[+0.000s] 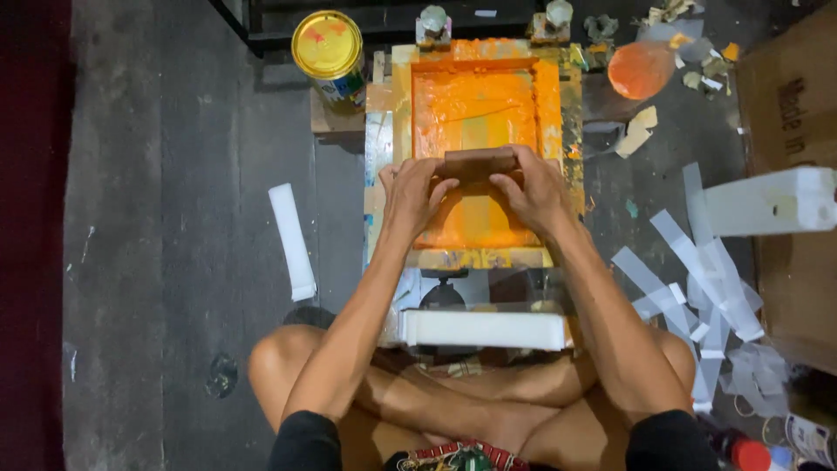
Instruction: The person sits cross-legged on the floor and uses a squeegee to spread orange ink across a screen printing frame. They then lift the frame to reveal a white rectangular object underneath, which they inspect and handle with their hands.
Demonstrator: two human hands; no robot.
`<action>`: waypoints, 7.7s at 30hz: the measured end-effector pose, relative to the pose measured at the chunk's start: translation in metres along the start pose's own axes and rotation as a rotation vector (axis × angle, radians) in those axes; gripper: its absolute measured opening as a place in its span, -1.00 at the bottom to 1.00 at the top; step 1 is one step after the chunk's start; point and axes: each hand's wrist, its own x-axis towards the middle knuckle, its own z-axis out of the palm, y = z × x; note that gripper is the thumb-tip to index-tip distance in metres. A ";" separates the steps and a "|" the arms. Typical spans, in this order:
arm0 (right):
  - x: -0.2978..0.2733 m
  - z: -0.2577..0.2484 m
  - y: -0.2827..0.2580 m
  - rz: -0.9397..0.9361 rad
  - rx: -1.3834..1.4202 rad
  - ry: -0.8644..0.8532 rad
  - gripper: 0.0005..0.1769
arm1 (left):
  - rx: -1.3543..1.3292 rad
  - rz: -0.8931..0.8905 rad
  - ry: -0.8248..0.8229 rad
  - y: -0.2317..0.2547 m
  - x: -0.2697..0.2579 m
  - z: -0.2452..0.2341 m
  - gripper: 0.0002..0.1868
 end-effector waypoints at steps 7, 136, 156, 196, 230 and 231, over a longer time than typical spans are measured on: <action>0.041 0.007 0.007 0.029 0.081 0.044 -0.72 | -0.041 -0.039 0.102 -0.009 0.049 0.006 -0.72; -0.015 0.003 -0.001 -0.038 -0.076 0.112 -0.83 | 0.107 0.101 0.140 0.000 -0.003 0.011 -0.69; -0.108 -0.019 -0.050 0.057 0.077 -0.040 -0.76 | -0.001 0.023 0.017 0.022 -0.102 0.010 -0.75; -0.020 -0.004 -0.015 -0.158 -0.091 0.124 -0.75 | 0.114 0.037 0.097 -0.003 -0.010 0.015 -0.67; -0.023 0.010 0.022 -0.062 -0.139 -0.049 -0.51 | 0.074 0.140 0.058 -0.009 -0.025 0.011 -0.70; -0.012 0.013 0.030 -0.082 -0.130 -0.039 -0.49 | 0.087 0.154 0.078 -0.012 -0.014 0.012 -0.70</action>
